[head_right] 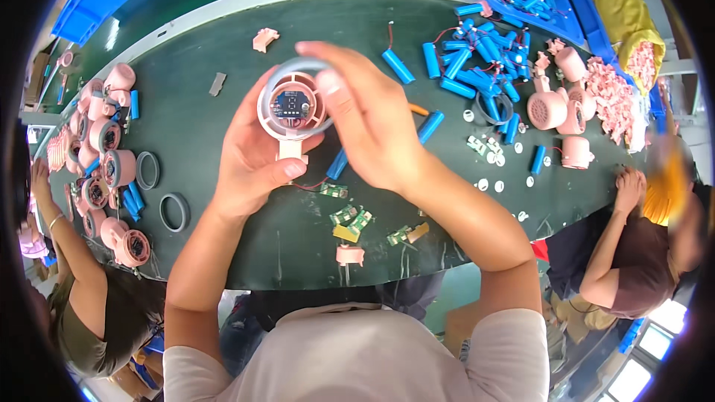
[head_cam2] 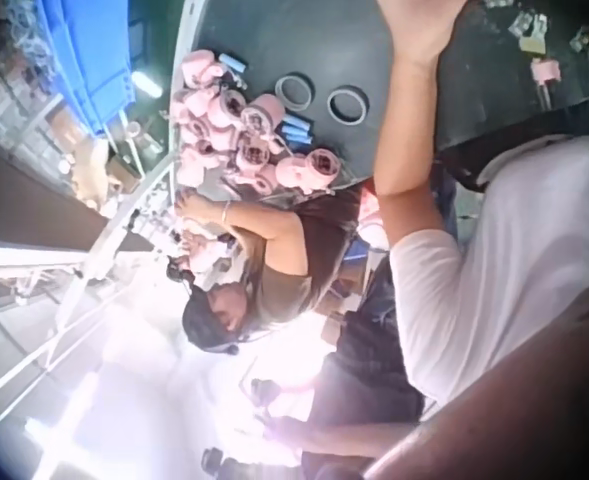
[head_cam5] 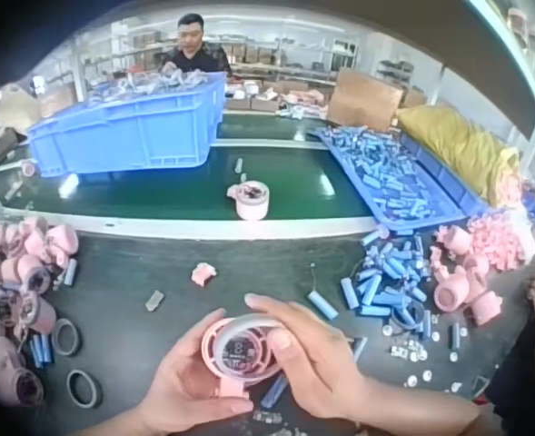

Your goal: Assembling components of small handheld electric fans on a production line.

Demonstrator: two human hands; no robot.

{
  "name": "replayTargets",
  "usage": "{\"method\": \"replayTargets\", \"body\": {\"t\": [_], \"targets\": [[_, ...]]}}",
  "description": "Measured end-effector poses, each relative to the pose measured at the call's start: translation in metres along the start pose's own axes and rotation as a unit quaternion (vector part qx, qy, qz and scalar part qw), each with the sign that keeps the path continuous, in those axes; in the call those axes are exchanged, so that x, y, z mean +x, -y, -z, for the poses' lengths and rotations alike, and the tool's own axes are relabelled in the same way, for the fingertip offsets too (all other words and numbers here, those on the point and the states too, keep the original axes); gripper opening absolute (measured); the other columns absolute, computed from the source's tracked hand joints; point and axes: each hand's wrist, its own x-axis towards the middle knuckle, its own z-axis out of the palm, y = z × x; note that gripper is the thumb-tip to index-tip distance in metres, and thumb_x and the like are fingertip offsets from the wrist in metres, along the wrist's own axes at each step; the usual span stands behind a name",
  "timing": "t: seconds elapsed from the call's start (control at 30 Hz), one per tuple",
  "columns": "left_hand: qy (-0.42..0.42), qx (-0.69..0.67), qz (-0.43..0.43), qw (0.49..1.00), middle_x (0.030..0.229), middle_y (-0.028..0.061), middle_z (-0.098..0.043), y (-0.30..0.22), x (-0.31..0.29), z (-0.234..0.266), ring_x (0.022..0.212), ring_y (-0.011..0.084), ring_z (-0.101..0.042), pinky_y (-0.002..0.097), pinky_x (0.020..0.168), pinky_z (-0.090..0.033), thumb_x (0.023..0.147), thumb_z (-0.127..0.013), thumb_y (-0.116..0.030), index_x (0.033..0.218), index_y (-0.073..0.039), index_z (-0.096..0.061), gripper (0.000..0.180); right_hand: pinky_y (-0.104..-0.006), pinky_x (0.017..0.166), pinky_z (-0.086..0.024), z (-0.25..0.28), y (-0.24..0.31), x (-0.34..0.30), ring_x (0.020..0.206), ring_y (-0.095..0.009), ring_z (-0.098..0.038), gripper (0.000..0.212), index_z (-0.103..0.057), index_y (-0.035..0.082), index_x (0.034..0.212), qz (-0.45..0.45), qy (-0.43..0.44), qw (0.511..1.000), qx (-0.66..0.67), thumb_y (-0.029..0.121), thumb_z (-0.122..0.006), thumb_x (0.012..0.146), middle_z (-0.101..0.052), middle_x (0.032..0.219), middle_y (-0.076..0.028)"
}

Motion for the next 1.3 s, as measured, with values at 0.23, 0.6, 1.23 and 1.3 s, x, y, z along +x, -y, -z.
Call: {"method": "replayTargets", "body": {"t": [0.23, 0.6, 1.23, 1.3], "targets": [[0.021, 0.053, -0.074, 0.996, 0.135, 0.0121, -0.042, -0.002, 0.000, 0.004, 0.123, 0.0226, -0.044, 0.0384, 0.103, -0.039, 0.064, -0.079, 0.005, 0.143, -0.002, -0.021, 0.098, -0.0294, 0.043, -0.040, -0.003, 0.003, 0.014, 0.048, -0.018, -0.048, 0.038, -0.060, -0.005, 0.113, 0.260, -0.092, 0.943, -0.189, 0.002, -0.062, 0.075, -0.050, 0.064, -0.007], [-0.006, 0.056, -0.080, 0.995, 0.144, 0.0193, -0.031, -0.003, 0.000, -0.001, 0.128, 0.0268, -0.040, 0.0401, 0.103, -0.040, 0.059, -0.084, -0.002, 0.144, -0.005, -0.020, 0.106, -0.0278, 0.041, -0.039, 0.005, 0.009, 0.011, 0.052, -0.016, -0.050, 0.046, -0.061, -0.009, 0.109, 0.393, -0.063, 0.888, -0.230, 0.001, -0.070, 0.065, -0.054, 0.071, -0.007], [-0.019, 0.102, -0.116, 0.988, 0.144, 0.0189, -0.031, -0.003, -0.003, -0.002, 0.126, 0.0271, -0.043, 0.0410, 0.103, -0.040, 0.056, -0.086, -0.005, 0.143, -0.006, -0.023, 0.108, -0.0285, 0.042, -0.044, -0.004, 0.003, 0.011, 0.052, -0.018, -0.054, 0.037, -0.060, -0.012, 0.108, 0.382, -0.109, 0.892, -0.217, 0.000, -0.066, 0.073, -0.063, 0.079, -0.014], [-0.014, 0.108, -0.123, 0.986, 0.144, 0.0189, -0.031, -0.002, -0.003, -0.001, 0.126, 0.0271, -0.043, 0.0411, 0.103, -0.040, 0.056, -0.086, -0.005, 0.143, -0.006, -0.024, 0.107, -0.0284, 0.042, -0.044, -0.002, 0.005, 0.008, 0.052, -0.018, -0.054, 0.036, -0.060, -0.012, 0.107, 0.381, -0.105, 0.892, -0.221, 0.000, -0.066, 0.074, -0.063, 0.079, -0.014]]}}
